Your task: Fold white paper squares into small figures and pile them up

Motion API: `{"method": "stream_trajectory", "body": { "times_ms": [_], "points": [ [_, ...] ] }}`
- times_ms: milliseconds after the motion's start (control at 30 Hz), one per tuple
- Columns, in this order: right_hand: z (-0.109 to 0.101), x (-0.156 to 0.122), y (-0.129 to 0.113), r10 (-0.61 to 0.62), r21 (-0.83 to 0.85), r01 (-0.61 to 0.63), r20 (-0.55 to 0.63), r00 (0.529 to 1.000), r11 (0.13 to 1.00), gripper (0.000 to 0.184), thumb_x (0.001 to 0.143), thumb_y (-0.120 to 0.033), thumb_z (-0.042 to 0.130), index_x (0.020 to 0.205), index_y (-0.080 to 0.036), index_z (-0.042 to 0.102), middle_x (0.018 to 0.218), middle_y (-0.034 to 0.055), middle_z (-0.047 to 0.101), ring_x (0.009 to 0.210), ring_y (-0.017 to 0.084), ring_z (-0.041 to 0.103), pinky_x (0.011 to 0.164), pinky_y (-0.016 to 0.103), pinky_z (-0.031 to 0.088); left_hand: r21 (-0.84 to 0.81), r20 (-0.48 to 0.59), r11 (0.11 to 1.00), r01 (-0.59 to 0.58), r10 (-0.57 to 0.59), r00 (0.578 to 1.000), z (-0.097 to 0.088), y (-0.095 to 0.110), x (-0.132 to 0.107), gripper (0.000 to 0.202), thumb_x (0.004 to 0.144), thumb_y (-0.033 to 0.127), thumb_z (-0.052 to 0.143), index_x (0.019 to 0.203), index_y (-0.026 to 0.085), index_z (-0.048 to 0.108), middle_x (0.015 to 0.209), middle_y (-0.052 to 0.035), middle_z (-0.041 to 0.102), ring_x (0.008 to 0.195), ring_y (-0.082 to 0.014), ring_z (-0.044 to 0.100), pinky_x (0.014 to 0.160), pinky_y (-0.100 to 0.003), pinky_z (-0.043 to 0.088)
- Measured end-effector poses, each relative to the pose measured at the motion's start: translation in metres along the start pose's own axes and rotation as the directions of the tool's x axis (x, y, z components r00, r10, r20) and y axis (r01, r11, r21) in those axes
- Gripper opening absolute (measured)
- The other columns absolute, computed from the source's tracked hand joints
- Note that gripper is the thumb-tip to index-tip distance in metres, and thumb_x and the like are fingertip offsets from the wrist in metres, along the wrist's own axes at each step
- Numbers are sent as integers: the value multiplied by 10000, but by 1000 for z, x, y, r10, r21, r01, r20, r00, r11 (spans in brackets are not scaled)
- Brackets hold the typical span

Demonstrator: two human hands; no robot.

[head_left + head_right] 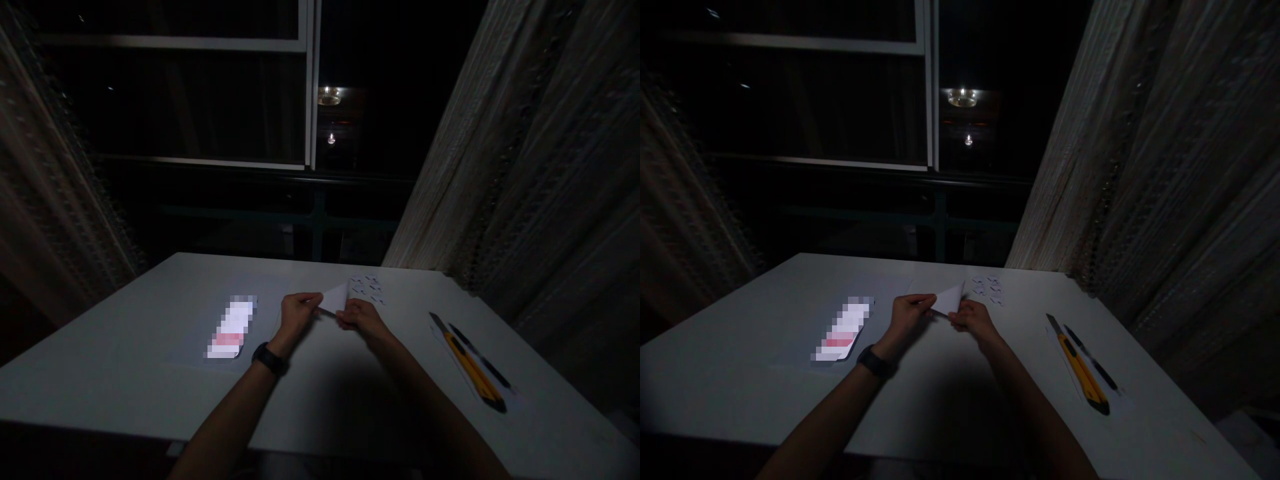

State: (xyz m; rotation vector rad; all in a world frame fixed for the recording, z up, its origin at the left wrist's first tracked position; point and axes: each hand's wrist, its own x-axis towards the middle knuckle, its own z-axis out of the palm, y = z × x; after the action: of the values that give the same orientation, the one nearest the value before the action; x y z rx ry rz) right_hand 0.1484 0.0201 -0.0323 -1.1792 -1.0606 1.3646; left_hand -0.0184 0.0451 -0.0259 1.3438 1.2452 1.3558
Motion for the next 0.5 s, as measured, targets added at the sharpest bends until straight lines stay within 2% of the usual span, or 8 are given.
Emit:
{"method": "stream_trajectory", "body": {
  "times_ms": [233, 367, 500],
  "points": [
    [-2, 0, 0, 20, 38, -20, 1, 1000, 999, 263, 463, -198, 743, 639, -139, 558, 541, -1, 609, 463, 107, 533, 476, 238, 421, -42, -6, 999, 6, -6, 1000, 0, 4, -2, 309, 558, 342, 713, 763, 110, 707, 628, -90, 675, 502, -153, 583, 488, -242, 435],
    [2, -3, 0, -65, 113, 64, 10, 998, 992, 441, 400, -186, 776, 803, -159, 598, 639, 12, 657, 565, 143, 586, 543, 258, 445, -168, -79, 985, 39, -53, 995, 0, 6, -2, 320, 545, 329, 726, 772, 104, 703, 690, -98, 684, 541, -157, 593, 514, -251, 457],
    [16, -5, 7, -158, 41, 159, -26, 987, 986, 307, 504, -342, 744, 695, -130, 632, 670, 70, 675, 575, 146, 592, 541, 257, 441, -328, -115, 940, 96, -140, 983, 3, 5, -5, 332, 527, 300, 741, 780, 91, 696, 735, -104, 683, 592, -151, 596, 539, -244, 465]
  ]
}}
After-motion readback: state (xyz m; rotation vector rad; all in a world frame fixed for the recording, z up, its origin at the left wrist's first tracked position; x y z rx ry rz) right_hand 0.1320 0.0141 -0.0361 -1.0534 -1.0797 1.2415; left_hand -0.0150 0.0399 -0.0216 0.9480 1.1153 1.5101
